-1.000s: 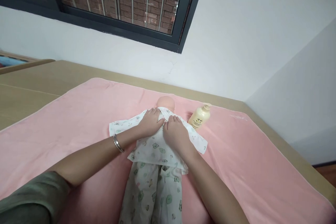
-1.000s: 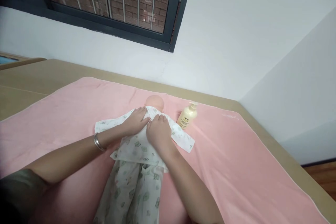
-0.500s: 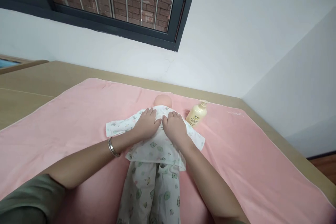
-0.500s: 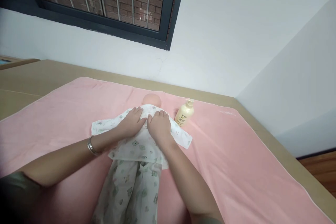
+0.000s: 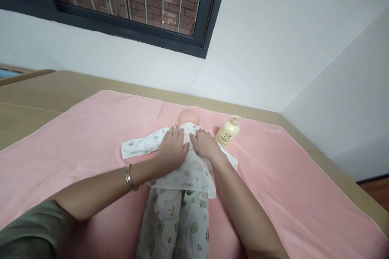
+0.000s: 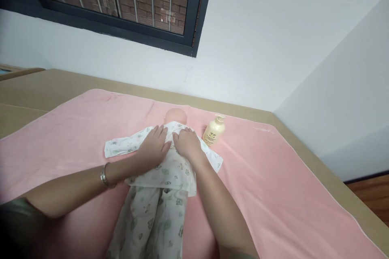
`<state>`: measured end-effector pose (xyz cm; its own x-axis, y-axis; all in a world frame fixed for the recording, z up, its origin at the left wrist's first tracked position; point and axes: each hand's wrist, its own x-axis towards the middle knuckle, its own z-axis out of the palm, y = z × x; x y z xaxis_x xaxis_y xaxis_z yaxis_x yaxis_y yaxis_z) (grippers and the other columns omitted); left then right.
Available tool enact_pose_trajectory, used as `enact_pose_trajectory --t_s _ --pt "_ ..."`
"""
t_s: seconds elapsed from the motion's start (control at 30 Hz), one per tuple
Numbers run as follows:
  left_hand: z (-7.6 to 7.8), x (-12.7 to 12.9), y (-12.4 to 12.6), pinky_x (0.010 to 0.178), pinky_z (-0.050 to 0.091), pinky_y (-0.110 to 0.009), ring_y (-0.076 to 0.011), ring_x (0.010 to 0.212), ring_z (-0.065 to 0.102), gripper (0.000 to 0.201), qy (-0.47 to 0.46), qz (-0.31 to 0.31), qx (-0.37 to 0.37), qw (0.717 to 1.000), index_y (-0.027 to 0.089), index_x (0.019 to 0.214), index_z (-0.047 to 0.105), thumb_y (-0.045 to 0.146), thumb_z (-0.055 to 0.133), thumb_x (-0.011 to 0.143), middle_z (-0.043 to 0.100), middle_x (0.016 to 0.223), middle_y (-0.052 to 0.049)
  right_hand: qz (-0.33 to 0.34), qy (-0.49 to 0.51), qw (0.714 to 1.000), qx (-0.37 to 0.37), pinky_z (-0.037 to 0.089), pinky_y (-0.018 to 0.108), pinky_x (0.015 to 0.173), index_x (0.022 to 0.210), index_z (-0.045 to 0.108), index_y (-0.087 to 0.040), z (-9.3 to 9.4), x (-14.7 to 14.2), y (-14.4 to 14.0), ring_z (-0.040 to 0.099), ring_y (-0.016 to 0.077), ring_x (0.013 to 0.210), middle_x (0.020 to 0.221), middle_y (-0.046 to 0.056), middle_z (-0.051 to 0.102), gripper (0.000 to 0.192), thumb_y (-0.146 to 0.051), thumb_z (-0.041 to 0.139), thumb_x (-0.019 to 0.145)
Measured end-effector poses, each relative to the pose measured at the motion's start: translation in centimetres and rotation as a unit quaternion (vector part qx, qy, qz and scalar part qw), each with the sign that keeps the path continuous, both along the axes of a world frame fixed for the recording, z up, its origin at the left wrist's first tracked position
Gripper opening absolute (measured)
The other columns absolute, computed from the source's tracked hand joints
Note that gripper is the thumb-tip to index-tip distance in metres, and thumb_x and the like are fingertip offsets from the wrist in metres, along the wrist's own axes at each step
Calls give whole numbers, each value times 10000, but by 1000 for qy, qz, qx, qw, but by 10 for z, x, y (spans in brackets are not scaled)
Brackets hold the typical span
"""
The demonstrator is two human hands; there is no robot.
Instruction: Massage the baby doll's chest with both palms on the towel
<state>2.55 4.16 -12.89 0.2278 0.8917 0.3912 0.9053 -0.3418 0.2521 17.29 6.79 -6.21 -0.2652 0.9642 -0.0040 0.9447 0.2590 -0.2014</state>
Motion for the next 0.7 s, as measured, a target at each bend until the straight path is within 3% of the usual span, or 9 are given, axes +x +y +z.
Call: enact_pose_trajectory --t_s 0.17,0.33,0.43,0.6,0.7 --pt "-3 3 -13 1222 312 -581 -421 1505 355 597 -7 -40 29 999 -7 1476 464 361 365 1015 452 1571 -271 -22 7 1000 15 308 412 1181 1356 605 -17 -9 -1 4 461 309 1422 1474 234 548 508 -348 313 1104" --pt "16 -15 18 1121 461 -508 -329 1296 577 435 -98 -42 -32 994 95 1283 610 274 374 964 659 1332 -193 -42 -30 997 65 286 460 1210 1433 524 34 -14 -19 -21 456 340 1428 1506 277 497 516 -303 320 1099" --pt "21 -20 29 1074 499 -480 -308 1211 618 383 -139 -18 -53 989 123 1191 641 253 409 915 693 1232 -168 -20 -40 995 85 272 479 1225 1483 453 65 -13 -25 -30 423 356 1454 1521 302 465 542 -284 351 1081" --pt "3 -14 28 1173 411 -519 -324 1348 541 474 -138 -12 -17 990 103 1334 585 310 376 963 620 1406 -182 19 45 997 60 334 402 1191 1413 562 -31 -13 -11 -12 478 290 1411 1469 221 557 463 -279 362 1077" --pt "-7 -11 26 1203 380 -531 -329 1392 507 494 -142 -6 10 990 104 1360 577 344 370 982 602 1446 -181 -4 78 995 56 312 413 1204 1430 554 -54 -18 -4 1 459 282 1426 1493 198 544 472 -310 358 1086"
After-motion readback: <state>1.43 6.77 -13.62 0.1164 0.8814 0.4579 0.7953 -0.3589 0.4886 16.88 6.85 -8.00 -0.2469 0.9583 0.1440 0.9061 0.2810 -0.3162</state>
